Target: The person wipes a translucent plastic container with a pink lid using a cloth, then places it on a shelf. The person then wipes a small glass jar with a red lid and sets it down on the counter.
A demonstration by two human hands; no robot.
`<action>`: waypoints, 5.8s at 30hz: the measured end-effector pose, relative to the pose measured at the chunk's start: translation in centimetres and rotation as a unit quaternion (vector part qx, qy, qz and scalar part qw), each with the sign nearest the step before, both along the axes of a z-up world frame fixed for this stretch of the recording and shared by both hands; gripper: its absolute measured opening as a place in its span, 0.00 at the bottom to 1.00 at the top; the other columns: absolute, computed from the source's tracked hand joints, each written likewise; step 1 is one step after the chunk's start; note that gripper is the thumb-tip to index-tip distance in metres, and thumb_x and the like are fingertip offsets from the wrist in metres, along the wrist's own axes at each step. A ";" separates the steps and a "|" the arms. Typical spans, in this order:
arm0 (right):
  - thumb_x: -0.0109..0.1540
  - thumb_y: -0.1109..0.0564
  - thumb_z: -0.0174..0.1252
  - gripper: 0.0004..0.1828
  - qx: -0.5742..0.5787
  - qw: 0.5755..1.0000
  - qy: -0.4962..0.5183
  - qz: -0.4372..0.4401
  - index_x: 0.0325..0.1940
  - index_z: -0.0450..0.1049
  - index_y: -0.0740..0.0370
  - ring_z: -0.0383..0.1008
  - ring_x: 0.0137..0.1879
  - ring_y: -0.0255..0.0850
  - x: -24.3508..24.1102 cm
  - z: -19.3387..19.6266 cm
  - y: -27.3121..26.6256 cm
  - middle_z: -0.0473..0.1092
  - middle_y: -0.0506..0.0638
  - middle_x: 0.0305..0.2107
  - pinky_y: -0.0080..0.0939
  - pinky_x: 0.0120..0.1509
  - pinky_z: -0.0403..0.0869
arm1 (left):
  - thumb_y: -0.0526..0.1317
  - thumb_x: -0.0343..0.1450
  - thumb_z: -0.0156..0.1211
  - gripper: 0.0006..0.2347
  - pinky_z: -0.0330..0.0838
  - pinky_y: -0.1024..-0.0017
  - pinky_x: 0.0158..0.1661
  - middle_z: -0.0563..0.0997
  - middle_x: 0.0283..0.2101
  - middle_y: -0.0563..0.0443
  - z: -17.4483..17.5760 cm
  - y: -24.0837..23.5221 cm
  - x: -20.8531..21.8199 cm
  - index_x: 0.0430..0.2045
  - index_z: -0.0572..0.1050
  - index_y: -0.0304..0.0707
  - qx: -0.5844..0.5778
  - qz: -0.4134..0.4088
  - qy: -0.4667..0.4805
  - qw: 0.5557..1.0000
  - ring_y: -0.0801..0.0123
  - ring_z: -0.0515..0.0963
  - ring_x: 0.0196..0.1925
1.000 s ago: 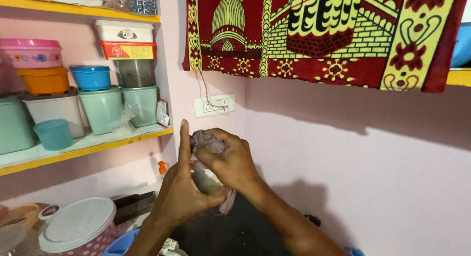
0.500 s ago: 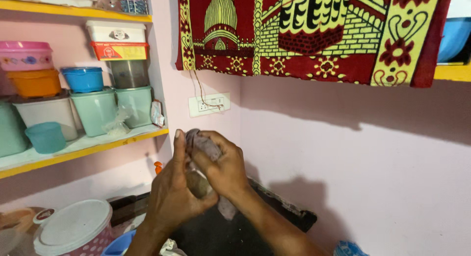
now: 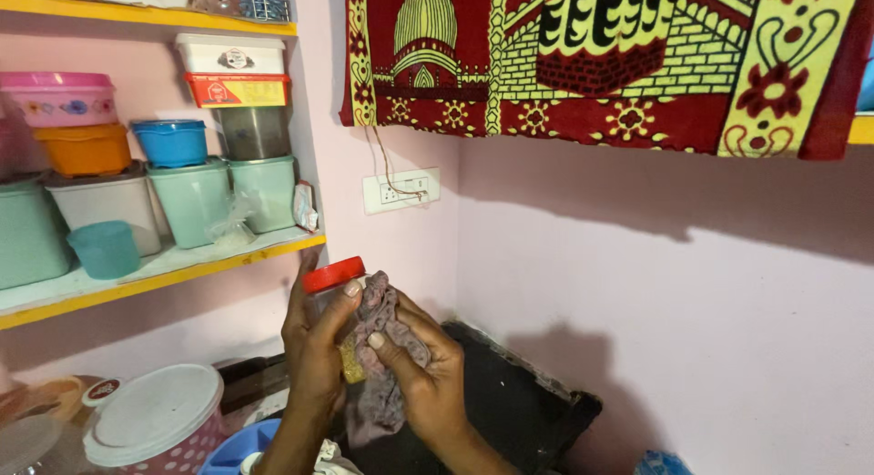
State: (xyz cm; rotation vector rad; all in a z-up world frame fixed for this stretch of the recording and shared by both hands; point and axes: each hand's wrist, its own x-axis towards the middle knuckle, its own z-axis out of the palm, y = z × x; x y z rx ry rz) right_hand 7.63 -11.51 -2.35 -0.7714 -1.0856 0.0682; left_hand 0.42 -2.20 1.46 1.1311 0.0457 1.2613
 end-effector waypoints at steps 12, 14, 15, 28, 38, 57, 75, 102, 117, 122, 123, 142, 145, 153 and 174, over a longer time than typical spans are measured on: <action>0.60 0.64 0.65 0.18 -0.057 0.981 -0.145 -0.116 0.55 0.79 0.69 0.78 0.59 0.47 3.8 -6.7 0.9 0.77 0.61 0.53 0.45 0.64 0.75 | 0.45 0.70 0.59 0.21 0.79 0.63 0.46 0.79 0.48 0.53 -1.8 3.6 -0.3 0.56 0.70 0.39 -0.093 -0.025 -0.033 0.995 0.70 0.79 0.49; 0.57 0.58 0.67 0.19 -0.221 0.962 -0.046 -0.156 0.52 0.80 0.64 0.82 0.53 0.43 6.3 -8.8 3.6 0.80 0.57 0.48 0.41 0.58 0.77 | 0.50 0.69 0.57 0.21 0.78 0.60 0.39 0.80 0.44 0.50 -2.6 4.1 -0.7 0.54 0.71 0.42 -0.175 -0.072 -0.032 0.981 0.61 0.81 0.43; 0.55 0.55 0.68 0.19 -0.302 0.937 0.005 -0.174 0.50 0.81 0.61 0.83 0.49 0.41 7.5 -10.1 5.0 0.82 0.56 0.46 0.38 0.55 0.78 | 0.53 0.68 0.56 0.22 0.77 0.58 0.36 0.80 0.43 0.48 -3.1 4.2 -0.8 0.53 0.72 0.44 -0.216 -0.098 -0.031 0.971 0.57 0.82 0.40; 0.53 0.38 0.71 0.32 -0.567 0.775 -0.180 -0.211 0.52 0.75 0.58 0.61 0.66 0.60 11.1 -20.1 14.2 0.60 0.60 0.59 0.57 0.66 0.66 | 0.50 0.67 0.59 0.33 0.80 0.61 0.44 0.76 0.54 0.41 -4.1 5.4 -1.8 0.69 0.61 0.43 -0.083 -0.137 0.012 0.987 0.57 0.81 0.48; 0.52 0.37 0.66 0.35 -0.467 0.843 -0.268 -0.002 0.58 0.75 0.56 0.65 0.64 0.56 0.1 -17.8 12.7 0.69 0.57 0.56 0.58 0.67 0.68 | 0.47 0.66 0.59 0.35 0.79 0.62 0.43 0.72 0.56 0.40 -3.8 6.0 -3.3 0.71 0.57 0.45 -0.050 -0.136 0.021 0.989 0.58 0.79 0.49; 0.63 0.47 0.52 0.28 -0.262 0.836 0.340 0.341 0.63 0.69 0.66 0.81 0.49 0.49 9.0 -0.8 6.8 0.76 0.61 0.48 0.51 0.57 0.80 | 0.48 0.71 0.54 0.31 0.77 0.60 0.48 0.75 0.55 0.43 -2.0 8.0 -5.1 0.72 0.59 0.44 -0.034 -0.113 -0.057 0.991 0.57 0.79 0.51; 0.65 0.54 0.58 0.12 -0.418 0.907 0.054 -0.023 0.47 0.79 0.63 0.73 0.32 0.34 12.9 6.1 6.4 0.76 0.50 0.32 0.35 0.34 0.73 | 0.48 0.65 0.59 0.32 0.78 0.66 0.43 0.80 0.53 0.47 -3.8 5.0 -2.8 0.68 0.63 0.44 -0.056 -0.165 0.092 0.980 0.62 0.82 0.43; 0.65 0.59 0.54 0.20 -0.406 0.862 0.139 0.271 0.59 0.74 0.70 0.79 0.49 0.40 9.3 -12.4 1.3 0.78 0.55 0.46 0.42 0.55 0.79 | 0.62 0.65 0.64 0.28 0.82 0.54 0.39 0.82 0.44 0.47 0.1 6.0 0.0 0.53 0.74 0.44 -0.117 -0.244 -0.077 0.960 0.51 0.84 0.41; 0.62 0.30 0.52 0.38 -0.531 0.793 -0.276 -0.110 0.61 0.74 0.63 0.68 0.66 0.53 12.4 4.8 -4.5 0.71 0.61 0.57 0.55 0.69 0.65 | 0.58 0.72 0.64 0.23 0.74 0.49 0.41 0.74 0.45 0.46 -2.7 12.8 -5.2 0.54 0.70 0.45 -0.102 -0.042 0.113 0.987 0.51 0.79 0.45; 0.73 0.46 0.61 0.25 -0.247 0.920 -0.020 0.303 0.59 0.75 0.73 0.70 0.61 0.56 13.1 3.4 -3.0 0.73 0.62 0.51 0.57 0.72 0.68 | 0.58 0.71 0.64 0.24 0.73 0.49 0.42 0.75 0.46 0.44 -1.4 9.8 -2.7 0.56 0.70 0.47 -0.128 -0.079 0.180 0.972 0.52 0.78 0.45; 0.72 0.46 0.60 0.24 -0.216 0.922 0.010 0.322 0.58 0.75 0.71 0.70 0.61 0.54 12.8 3.0 -2.8 0.74 0.59 0.51 0.55 0.72 0.68 | 0.57 0.68 0.62 0.24 0.76 0.51 0.43 0.78 0.45 0.44 -1.0 8.8 -2.0 0.54 0.71 0.47 -0.133 -0.080 0.212 0.965 0.53 0.80 0.44; 0.68 0.49 0.52 0.22 0.030 0.963 -0.186 -0.194 0.61 0.75 0.65 0.61 0.73 0.52 -1.0 -0.4 1.4 0.67 0.61 0.64 0.53 0.77 0.59 | 0.45 0.79 0.52 0.18 0.73 0.77 0.44 0.78 0.44 0.49 2.7 1.6 0.1 0.60 0.75 0.32 0.029 -0.017 0.044 0.998 0.75 0.77 0.43; 0.67 0.50 0.51 0.22 0.033 0.962 -0.199 -0.183 0.61 0.74 0.65 0.63 0.71 0.51 -1.1 -1.7 1.1 0.68 0.60 0.62 0.51 0.75 0.61 | 0.44 0.80 0.57 0.21 0.62 0.68 0.34 0.70 0.38 0.40 2.2 0.5 -0.1 0.58 0.74 0.19 0.036 0.021 0.083 0.996 0.65 0.67 0.35; 0.65 0.53 0.50 0.23 0.016 0.982 -0.114 -0.150 0.61 0.72 0.65 0.68 0.64 0.47 -0.4 0.3 3.1 0.71 0.58 0.57 0.46 0.69 0.66 | 0.49 0.75 0.52 0.21 0.79 0.71 0.41 0.82 0.46 0.44 2.4 0.9 0.0 0.56 0.73 0.31 -0.066 -0.068 0.059 0.994 0.68 0.83 0.41; 0.53 0.58 0.61 0.27 0.017 0.970 0.217 0.105 0.57 0.70 0.69 0.79 0.45 0.46 7.0 2.3 2.7 0.75 0.59 0.42 0.44 0.51 0.80 | 0.60 0.73 0.35 0.30 0.71 0.66 0.52 0.74 0.55 0.51 -0.7 3.4 3.2 0.69 0.61 0.46 -0.050 -0.088 0.057 0.993 0.60 0.82 0.48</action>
